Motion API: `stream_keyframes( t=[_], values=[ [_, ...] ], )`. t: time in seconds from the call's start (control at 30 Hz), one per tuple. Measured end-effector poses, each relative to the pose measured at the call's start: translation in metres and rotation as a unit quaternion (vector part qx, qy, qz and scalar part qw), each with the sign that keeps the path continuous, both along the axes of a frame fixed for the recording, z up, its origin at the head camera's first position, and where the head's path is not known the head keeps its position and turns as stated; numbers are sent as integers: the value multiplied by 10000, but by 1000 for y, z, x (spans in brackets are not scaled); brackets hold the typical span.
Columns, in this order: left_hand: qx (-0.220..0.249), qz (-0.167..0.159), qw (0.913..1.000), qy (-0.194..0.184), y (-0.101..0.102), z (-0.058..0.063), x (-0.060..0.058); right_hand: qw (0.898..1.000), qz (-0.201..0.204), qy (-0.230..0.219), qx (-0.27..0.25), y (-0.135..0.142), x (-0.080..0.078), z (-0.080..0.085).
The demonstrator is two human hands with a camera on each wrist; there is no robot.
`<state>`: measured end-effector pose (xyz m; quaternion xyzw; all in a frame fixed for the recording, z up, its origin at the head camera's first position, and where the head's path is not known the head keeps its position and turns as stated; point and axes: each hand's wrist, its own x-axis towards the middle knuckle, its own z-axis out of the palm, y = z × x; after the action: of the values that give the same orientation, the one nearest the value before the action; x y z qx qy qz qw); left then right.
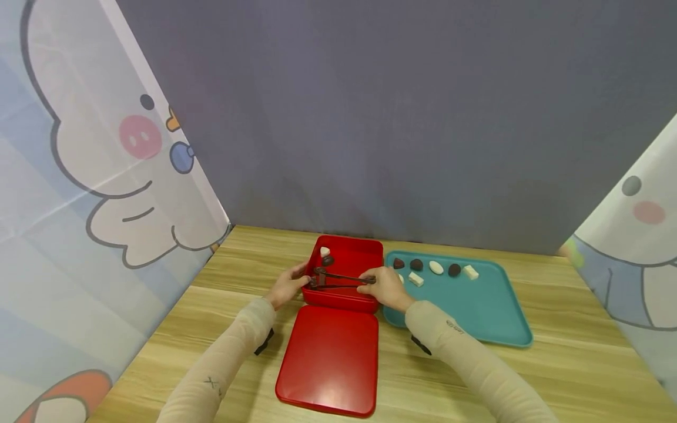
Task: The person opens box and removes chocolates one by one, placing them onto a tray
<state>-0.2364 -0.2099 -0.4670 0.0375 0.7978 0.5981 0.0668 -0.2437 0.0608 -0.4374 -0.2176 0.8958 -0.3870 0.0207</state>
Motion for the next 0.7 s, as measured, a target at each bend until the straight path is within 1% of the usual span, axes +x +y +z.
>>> stream_keyframes(
  t=[0.13,0.37,0.47,0.6,0.7],
  values=[
    [-35,-18,10000,53,0,-2,-1,10000,-24,31,-45,1,0,-2],
    [-74,34,10000,55,0,3,-1,9996,-122,19,-254,2,-1,-1],
    [-128,41,9998,133,1,3,-2,9993,-114,-62,-359,3,0,-1],
    [-135,78,9998,106,1,2,-1,9990,-101,-121,-428,5,0,-1],
    [-105,126,9999,-12,1,2,0,9989,-86,-106,-438,6,1,-3]
  ],
)
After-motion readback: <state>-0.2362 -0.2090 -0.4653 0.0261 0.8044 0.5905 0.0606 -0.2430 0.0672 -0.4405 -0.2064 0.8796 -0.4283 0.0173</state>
